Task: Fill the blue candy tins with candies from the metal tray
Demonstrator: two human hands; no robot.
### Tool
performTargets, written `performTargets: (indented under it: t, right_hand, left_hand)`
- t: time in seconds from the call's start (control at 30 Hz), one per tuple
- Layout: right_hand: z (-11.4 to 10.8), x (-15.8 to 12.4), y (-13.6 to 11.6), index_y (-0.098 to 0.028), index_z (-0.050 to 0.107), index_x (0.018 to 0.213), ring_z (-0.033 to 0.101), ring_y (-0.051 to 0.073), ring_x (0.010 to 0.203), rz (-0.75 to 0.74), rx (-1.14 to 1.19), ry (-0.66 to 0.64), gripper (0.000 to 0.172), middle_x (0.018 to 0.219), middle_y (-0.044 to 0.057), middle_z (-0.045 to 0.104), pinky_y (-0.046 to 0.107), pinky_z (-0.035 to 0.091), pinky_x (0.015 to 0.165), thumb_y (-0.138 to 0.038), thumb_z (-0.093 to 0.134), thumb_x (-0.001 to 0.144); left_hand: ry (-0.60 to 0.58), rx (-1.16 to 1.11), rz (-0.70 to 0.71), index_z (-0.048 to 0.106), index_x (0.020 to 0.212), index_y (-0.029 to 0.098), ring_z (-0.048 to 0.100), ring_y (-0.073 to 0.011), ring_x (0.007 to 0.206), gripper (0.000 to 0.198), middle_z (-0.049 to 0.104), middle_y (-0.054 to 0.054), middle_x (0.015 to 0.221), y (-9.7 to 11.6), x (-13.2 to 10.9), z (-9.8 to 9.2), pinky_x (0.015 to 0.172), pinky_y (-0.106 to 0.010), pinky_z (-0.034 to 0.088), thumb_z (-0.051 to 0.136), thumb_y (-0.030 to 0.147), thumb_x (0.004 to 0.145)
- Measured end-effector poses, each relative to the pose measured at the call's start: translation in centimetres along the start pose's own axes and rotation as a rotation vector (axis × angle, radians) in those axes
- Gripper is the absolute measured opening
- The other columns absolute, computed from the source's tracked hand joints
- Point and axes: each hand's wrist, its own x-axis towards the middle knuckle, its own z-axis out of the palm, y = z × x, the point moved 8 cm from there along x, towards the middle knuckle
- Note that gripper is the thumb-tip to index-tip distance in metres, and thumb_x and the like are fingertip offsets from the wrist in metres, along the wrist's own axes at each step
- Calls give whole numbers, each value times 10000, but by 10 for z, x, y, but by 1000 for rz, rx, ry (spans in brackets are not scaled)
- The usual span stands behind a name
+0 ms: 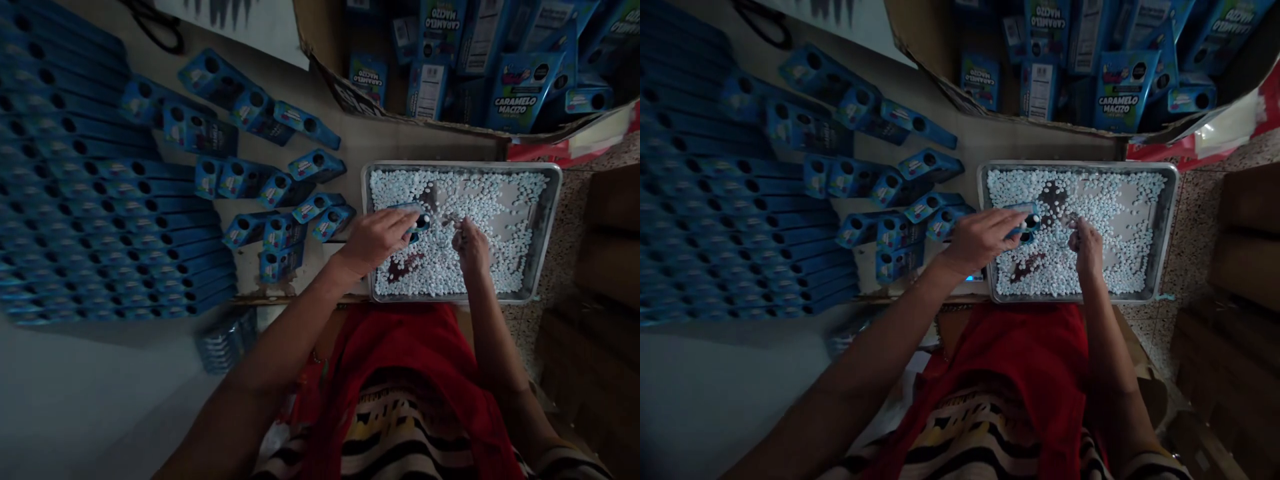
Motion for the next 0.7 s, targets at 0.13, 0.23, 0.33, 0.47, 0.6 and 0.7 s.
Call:
performTargets:
  t: [0.13,0.23,0.33,0.47,0.6,0.7]
  right_hand:
    - [12,-4,-7,-242,692,819,406,115,525,-141,-225,-75,518,568,-57,500,287,328,555,-755,728,887]
    - [16,1,-14,-243,676,811,517,146,602,-204,-457,-113,512,635,-25,587,304,412,650,-744,690,917]
    - [9,6,-19,-239,722,902,630,202,703,-264,-742,-126,440,767,33,707,325,438,720,-656,614,992]
    - [-12,7,-18,-230,776,1004,685,268,773,-275,-1106,-87,288,862,109,776,362,416,761,-409,551,1026]
    - [-24,8,-9,-248,729,1001,552,190,594,-86,-730,-102,232,618,-16,598,312,386,636,-468,683,945]
    - [-12,8,-3,-249,690,923,488,111,572,98,-131,-146,327,642,-62,542,234,372,550,-488,869,790]
  left_hand:
    - [68,29,-112,804,1332,206,830,-246,1052,391,860,-87,1181,-14,-2,-8,894,-328,674,718,191,950]
    - [124,-10,-196,814,1310,231,828,-228,1011,411,865,-70,1137,-31,-4,-13,888,-317,667,739,179,909]
    - [194,-37,-258,819,1282,212,829,-232,1005,414,863,-82,1133,-43,-4,-19,914,-322,668,758,169,875]
    - [269,-42,-334,803,1263,200,823,-260,1074,393,851,-91,1174,-57,-1,-37,983,-349,660,755,190,873]
    - [334,10,-435,771,1279,236,802,-281,1132,406,838,-63,1219,-88,10,-62,1034,-408,643,768,230,873]
    - [397,86,-509,752,1289,260,772,-278,1159,440,832,-30,1234,-119,27,-70,1065,-453,622,808,272,852]
